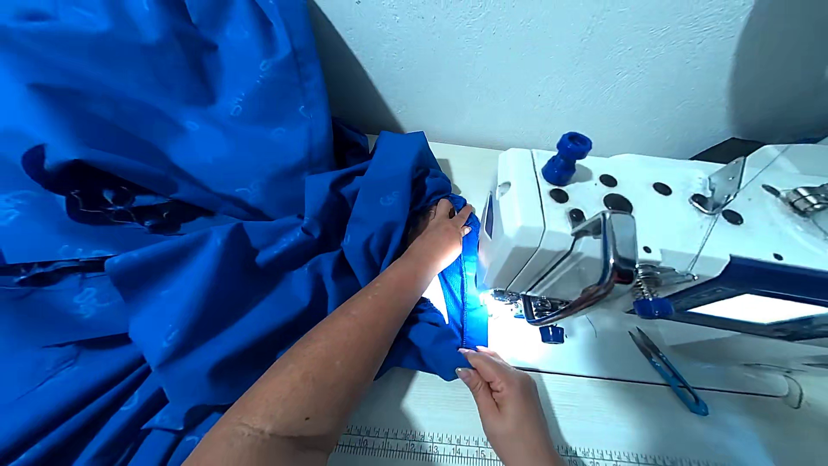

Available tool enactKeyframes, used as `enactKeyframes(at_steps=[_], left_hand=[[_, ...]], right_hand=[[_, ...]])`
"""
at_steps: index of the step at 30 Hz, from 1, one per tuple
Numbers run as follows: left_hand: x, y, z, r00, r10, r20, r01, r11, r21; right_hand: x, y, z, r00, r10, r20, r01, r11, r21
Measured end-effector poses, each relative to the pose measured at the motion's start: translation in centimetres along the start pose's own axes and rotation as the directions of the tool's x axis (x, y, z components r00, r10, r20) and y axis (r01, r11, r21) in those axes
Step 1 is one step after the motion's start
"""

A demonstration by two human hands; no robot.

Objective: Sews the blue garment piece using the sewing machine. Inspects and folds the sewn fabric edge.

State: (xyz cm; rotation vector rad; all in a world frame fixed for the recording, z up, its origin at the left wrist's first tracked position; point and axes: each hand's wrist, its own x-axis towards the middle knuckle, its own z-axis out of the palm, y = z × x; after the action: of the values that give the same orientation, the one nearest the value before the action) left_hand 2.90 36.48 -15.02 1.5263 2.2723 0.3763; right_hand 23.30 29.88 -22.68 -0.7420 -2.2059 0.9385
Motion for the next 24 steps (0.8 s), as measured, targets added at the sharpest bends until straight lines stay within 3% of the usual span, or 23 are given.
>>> enactKeyframes(at_steps=[2, 4, 6, 8, 10, 12, 14, 16, 18, 19, 22, 24], left_hand=[[-0.4, 0.4, -0.5, 0.999, -0.035, 0.018, 0.035, 0.999, -0.034], [-0.5, -0.7, 0.4, 0.998, 0.045, -0.035, -0.046, 0.998, -0.044], [-1.6, -2.5, 1.3, 0.961, 0.233, -0.146, -0.245, 0.967, -0.071], [-4.3, -4.0, 0.9, 0.861, 0.483, -0.161, -0.496, 0.867, -0.051], [-6.0, -5.3, 0.1, 0.705, 0.704, 0.083, -0.695, 0.71, -0.113], [-6.3, -5.2, -1.7, 0.586, 0.71, 0.391, -0.704, 0.684, -0.188], [-6.1, -4.1, -4.6, 0.553, 0.577, 0.602, -0.719, 0.695, -0.005], [-7.0, -2.3, -7.7, 0.577, 0.413, 0.705, -0.717, 0.67, 0.194], [-10.0, -0.9, -10.4, 0.589, 0.398, 0.704, -0.698, 0.69, 0.194], [-12.2, -0.7, -11.2, 0.569, 0.474, 0.673, -0.715, 0.689, 0.119], [-17.4, -1.0, -11.5, 0.346, 0.769, 0.537, -0.806, 0.536, -0.249], [-19.2, -1.1, -11.1, 0.287, 0.86, 0.421, -0.768, 0.469, -0.435]], right_hand=[[0.3, 0.0, 0.0, 0.999, 0.035, 0.008, -0.035, 0.999, 0.008], [0.4, -0.1, 0.0, 0.998, 0.056, 0.017, -0.056, 0.998, 0.023], [0.4, 0.0, -0.3, 0.997, 0.073, 0.031, -0.075, 0.996, 0.045], [0.5, 0.1, -0.5, 0.995, 0.087, 0.053, -0.091, 0.994, 0.062], [0.6, 0.3, -0.4, 0.993, 0.097, 0.061, -0.101, 0.993, 0.064], [0.6, 0.3, -0.5, 0.991, 0.111, 0.078, -0.117, 0.991, 0.07], [0.6, 0.3, -0.7, 0.988, 0.12, 0.094, -0.127, 0.989, 0.072], [0.6, 0.2, -0.8, 0.987, 0.116, 0.113, -0.126, 0.989, 0.078], [0.7, 0.4, -1.1, 0.984, 0.086, 0.156, -0.101, 0.991, 0.092], [0.7, 0.6, -1.2, 0.983, 0.039, 0.177, -0.057, 0.994, 0.097], [0.7, 1.6, -1.1, 0.96, -0.221, 0.171, 0.206, 0.973, 0.104], [0.9, 2.1, -1.0, 0.931, -0.351, 0.1, 0.343, 0.935, 0.091]])
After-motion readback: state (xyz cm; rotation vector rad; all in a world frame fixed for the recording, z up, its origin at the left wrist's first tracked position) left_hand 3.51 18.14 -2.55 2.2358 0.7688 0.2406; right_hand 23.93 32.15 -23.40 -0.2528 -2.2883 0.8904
